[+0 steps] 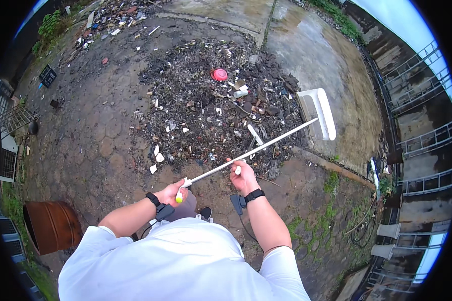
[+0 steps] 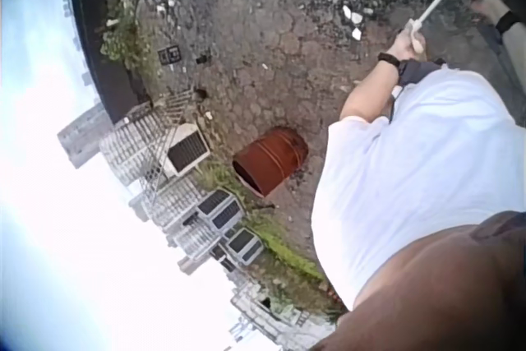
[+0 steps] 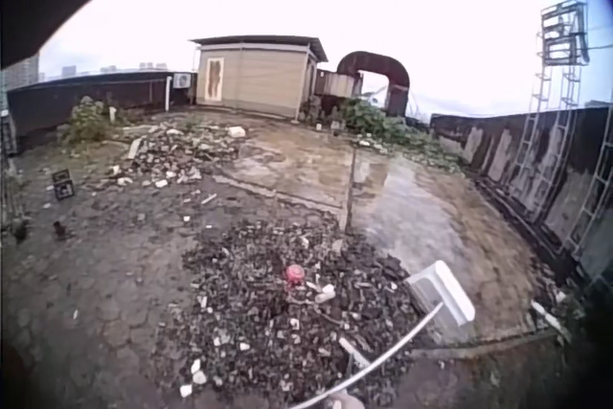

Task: Sweep trash and debris into a dustpan on an outdoor rooftop.

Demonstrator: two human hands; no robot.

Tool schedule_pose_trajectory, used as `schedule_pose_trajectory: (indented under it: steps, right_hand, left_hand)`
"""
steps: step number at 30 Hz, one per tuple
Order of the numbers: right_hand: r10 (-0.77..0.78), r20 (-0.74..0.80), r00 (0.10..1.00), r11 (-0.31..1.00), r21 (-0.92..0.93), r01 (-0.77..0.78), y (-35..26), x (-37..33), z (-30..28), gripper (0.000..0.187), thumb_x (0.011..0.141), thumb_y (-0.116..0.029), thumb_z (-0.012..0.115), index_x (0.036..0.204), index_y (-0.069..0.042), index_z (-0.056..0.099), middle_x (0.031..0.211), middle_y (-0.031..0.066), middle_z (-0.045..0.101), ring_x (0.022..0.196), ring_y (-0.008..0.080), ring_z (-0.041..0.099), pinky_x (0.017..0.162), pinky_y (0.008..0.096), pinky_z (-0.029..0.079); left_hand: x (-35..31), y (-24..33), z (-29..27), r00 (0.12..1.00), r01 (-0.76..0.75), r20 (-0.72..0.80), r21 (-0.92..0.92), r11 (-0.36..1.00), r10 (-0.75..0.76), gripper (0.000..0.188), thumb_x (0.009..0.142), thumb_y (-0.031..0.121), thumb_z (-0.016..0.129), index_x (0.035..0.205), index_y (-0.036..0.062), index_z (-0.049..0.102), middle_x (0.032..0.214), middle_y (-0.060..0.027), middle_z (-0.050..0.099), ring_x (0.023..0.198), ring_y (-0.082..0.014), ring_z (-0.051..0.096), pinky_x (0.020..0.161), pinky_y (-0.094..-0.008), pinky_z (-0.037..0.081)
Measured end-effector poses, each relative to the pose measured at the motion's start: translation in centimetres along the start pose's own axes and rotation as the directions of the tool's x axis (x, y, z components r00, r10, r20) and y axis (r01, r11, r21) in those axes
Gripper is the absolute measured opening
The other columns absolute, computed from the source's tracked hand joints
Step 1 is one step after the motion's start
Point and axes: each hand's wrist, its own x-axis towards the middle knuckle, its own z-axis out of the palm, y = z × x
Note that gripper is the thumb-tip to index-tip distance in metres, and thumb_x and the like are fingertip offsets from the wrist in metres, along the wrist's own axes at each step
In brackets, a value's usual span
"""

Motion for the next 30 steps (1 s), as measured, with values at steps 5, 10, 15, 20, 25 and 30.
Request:
schedule_pose_trajectory:
  steps: [5, 10, 15, 20, 25, 30]
  right_hand:
    - [0.102, 0.032, 0.994, 0.995, -0.001, -0.102, -3.1, 2.2, 2.1, 0.011, 0.092, -0.003, 0.049, 0.101, -0.003, 0.045, 0.118, 0.0153, 0.063, 0.054, 0.0068, 0.052, 0.045, 0.0185, 0.041]
    - [0.158, 0.062, 0.985, 0.987, 0.022, -0.16, -4.3, -0.5, 0.4, 0.012, 0.089, -0.002, 0.053, 0.099, -0.004, 0.047, 0.12, 0.0152, 0.062, 0.06, 0.0072, 0.056, 0.045, 0.0206, 0.044]
    - [0.192, -0.004, 0.981, 0.879, -0.444, -0.173, -4.8, -3.2, -4.5, 0.018, 0.083, -0.003, 0.062, 0.097, -0.006, 0.051, 0.088, 0.0065, 0.064, 0.056, 0.01, 0.054, 0.044, 0.0235, 0.041]
    - [0.172, 0.016, 0.985, 0.731, -0.672, -0.117, -5.9, -3.0, -10.3, 0.019, 0.08, -0.006, 0.064, 0.095, -0.006, 0.052, 0.079, 0.0039, 0.061, 0.053, 0.0106, 0.052, 0.044, 0.0251, 0.04]
    - [0.32, 0.052, 0.946, 0.6, -0.784, -0.16, -7.0, -2.0, -14.5, 0.017, 0.08, -0.01, 0.065, 0.093, -0.005, 0.056, 0.078, 0.0032, 0.06, 0.053, 0.01, 0.052, 0.047, 0.0237, 0.041]
    - [0.444, 0.027, 0.896, 0.421, -0.888, -0.182, -5.8, -0.2, -15.9, 0.009, 0.081, -0.011, 0.065, 0.083, -0.005, 0.059, 0.072, 0.0026, 0.059, 0.053, 0.0103, 0.053, 0.047, 0.0251, 0.041]
  left_hand:
    - [-0.1, 5.1, 1.7, 1.0, -0.024, -0.007, -0.028, 0.999, 0.024, 0.041, 0.097, 0.05, 0.05, 0.078, 0.0138, 0.045, 0.055, 0.0078, 0.039, 0.046, -0.0064, 0.04, 0.043, -0.0241, 0.038]
    - [-3.3, 6.3, 8.2, 0.936, -0.348, 0.024, 0.22, 0.911, 0.351, 0.03, 0.098, 0.04, 0.054, 0.081, 0.0161, 0.046, 0.056, 0.0096, 0.034, 0.046, -0.0029, 0.034, 0.043, -0.0216, 0.032]
    - [-7.1, 4.1, 17.9, 0.767, -0.581, 0.244, 0.657, 0.481, 0.593, 0.019, 0.098, 0.024, 0.057, 0.087, 0.0096, 0.051, 0.058, 0.0071, 0.039, 0.046, -0.005, 0.036, 0.043, -0.0247, 0.033]
    - [-8.0, 0.0, 21.4, 0.612, -0.622, 0.285, 0.749, 0.226, 0.738, 0.012, 0.096, 0.016, 0.06, 0.092, 0.0056, 0.056, 0.057, 0.0055, 0.044, 0.044, -0.0053, 0.038, 0.042, -0.0243, 0.033]
    - [-9.3, -5.4, 19.9, 0.341, -0.699, 0.118, 0.695, 0.168, 0.932, 0.013, 0.095, 0.016, 0.06, 0.1, 0.0048, 0.055, 0.062, 0.005, 0.045, 0.047, -0.0052, 0.038, 0.043, -0.0243, 0.034]
    - [-10.8, -10.5, 17.8, 0.097, -0.684, 0.105, 0.729, -0.01, 0.99, 0.018, 0.094, 0.017, 0.063, 0.104, 0.0035, 0.056, 0.064, 0.0039, 0.049, 0.046, -0.0051, 0.043, 0.042, -0.0238, 0.035]
